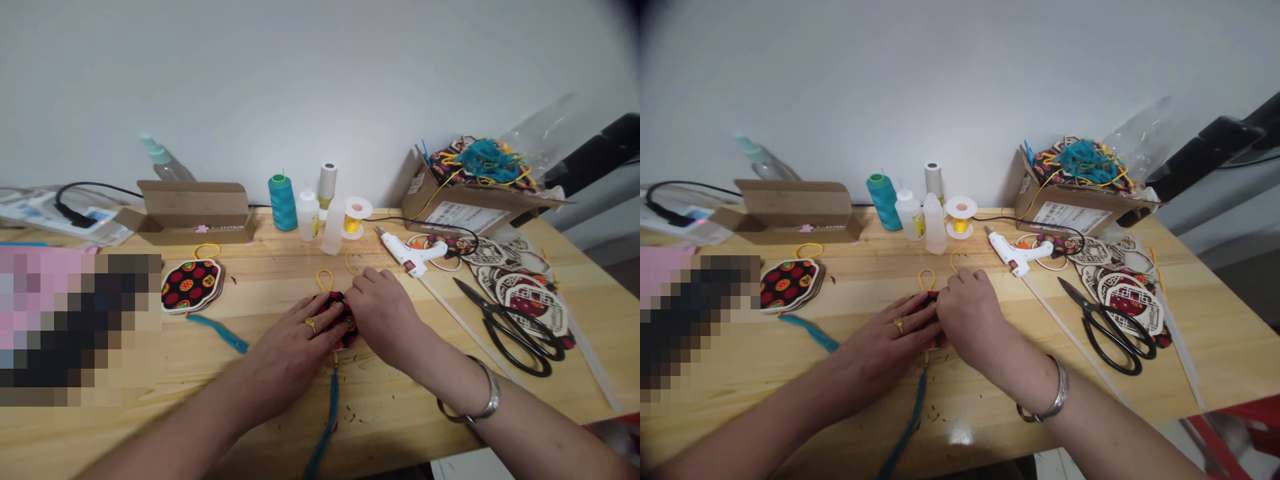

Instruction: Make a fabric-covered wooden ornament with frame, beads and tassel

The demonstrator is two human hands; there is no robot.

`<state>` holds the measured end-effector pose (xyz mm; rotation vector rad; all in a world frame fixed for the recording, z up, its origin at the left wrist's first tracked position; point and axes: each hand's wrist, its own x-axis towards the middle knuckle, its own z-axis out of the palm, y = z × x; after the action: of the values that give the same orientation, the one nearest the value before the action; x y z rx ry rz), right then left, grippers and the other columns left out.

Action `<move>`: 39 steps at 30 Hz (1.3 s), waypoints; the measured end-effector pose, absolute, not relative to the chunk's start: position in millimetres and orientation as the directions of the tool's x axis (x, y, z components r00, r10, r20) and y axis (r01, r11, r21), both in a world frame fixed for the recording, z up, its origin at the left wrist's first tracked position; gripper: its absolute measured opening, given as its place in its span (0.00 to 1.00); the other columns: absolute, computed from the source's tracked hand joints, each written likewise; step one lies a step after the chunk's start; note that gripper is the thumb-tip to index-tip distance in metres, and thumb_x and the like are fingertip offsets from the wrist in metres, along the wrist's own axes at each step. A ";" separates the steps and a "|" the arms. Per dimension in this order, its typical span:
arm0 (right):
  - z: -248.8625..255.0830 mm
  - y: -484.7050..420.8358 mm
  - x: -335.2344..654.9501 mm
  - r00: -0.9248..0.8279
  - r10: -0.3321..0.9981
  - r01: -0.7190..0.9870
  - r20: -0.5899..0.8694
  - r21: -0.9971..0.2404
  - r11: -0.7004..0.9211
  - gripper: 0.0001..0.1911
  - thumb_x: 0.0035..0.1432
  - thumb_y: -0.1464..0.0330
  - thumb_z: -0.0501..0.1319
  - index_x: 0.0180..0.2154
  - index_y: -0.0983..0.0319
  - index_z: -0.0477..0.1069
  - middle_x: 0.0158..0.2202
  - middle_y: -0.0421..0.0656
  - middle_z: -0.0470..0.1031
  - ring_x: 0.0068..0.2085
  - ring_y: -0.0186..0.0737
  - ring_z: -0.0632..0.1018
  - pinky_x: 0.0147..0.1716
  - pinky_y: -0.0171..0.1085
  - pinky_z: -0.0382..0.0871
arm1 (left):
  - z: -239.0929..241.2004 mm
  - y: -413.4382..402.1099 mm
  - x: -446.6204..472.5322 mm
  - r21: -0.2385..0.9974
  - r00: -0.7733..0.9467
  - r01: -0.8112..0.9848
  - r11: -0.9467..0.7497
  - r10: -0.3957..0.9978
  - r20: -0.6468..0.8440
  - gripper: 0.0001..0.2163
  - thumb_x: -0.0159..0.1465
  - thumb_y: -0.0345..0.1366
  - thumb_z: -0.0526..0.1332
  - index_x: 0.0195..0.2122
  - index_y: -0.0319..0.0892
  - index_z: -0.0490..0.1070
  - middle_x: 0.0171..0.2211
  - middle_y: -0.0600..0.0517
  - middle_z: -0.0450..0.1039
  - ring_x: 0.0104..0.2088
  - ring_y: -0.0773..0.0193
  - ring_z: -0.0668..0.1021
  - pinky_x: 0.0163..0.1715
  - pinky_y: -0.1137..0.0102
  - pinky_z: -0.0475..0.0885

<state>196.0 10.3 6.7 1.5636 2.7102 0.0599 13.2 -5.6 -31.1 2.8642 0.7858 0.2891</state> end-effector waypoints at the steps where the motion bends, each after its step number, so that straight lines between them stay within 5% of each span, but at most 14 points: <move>1: 7.9 10.7 195.1 -0.509 0.861 0.860 0.005 0.044 0.508 0.07 0.54 0.76 0.57 0.28 0.66 0.74 0.30 0.50 0.75 0.36 0.48 0.71 0.31 0.42 0.54 | -30.8 -5.7 13.1 0.204 0.843 0.488 -0.849 0.518 0.141 0.25 0.62 0.23 0.51 0.61 0.40 0.57 0.63 0.45 0.58 0.64 0.48 0.54 0.60 0.49 0.59; 21: -9.1 15.0 207.3 -0.514 0.853 0.858 0.095 0.064 0.510 0.06 0.57 0.72 0.59 0.28 0.64 0.72 0.29 0.46 0.74 0.36 0.46 0.71 0.32 0.41 0.53 | -34.1 -6.3 12.2 0.209 0.843 0.484 -0.849 0.517 0.150 0.27 0.59 0.22 0.52 0.61 0.40 0.57 0.63 0.45 0.57 0.65 0.48 0.54 0.60 0.49 0.58; 30: -2.0 27.3 226.1 -0.316 0.925 0.947 0.208 0.015 0.320 0.10 0.59 0.72 0.57 0.27 0.64 0.74 0.28 0.47 0.75 0.35 0.44 0.71 0.33 0.40 0.55 | -35.2 -7.3 11.0 0.195 0.843 0.499 -0.844 0.525 0.117 0.28 0.57 0.21 0.53 0.60 0.40 0.59 0.62 0.45 0.59 0.64 0.47 0.55 0.59 0.48 0.59; 34: -6.2 24.3 219.4 -0.422 0.885 0.882 0.196 -0.137 0.450 0.10 0.60 0.71 0.57 0.30 0.63 0.75 0.30 0.44 0.76 0.36 0.41 0.71 0.35 0.38 0.56 | -35.8 -7.1 11.1 0.213 0.840 0.493 -0.843 0.525 0.135 0.28 0.57 0.21 0.53 0.60 0.40 0.59 0.62 0.44 0.59 0.64 0.48 0.54 0.59 0.48 0.59; 39: -17.4 19.4 211.3 -0.524 0.822 0.828 0.224 -0.091 0.553 0.10 0.61 0.70 0.56 0.29 0.62 0.74 0.29 0.43 0.74 0.36 0.42 0.69 0.34 0.40 0.54 | -35.4 -6.9 11.6 0.222 0.837 0.487 -0.845 0.524 0.158 0.28 0.58 0.21 0.53 0.61 0.41 0.57 0.63 0.45 0.58 0.65 0.49 0.53 0.60 0.48 0.58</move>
<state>211.3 19.4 -17.4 1.6114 2.9756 0.0466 11.6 -6.9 -35.4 2.8431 0.7887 0.3181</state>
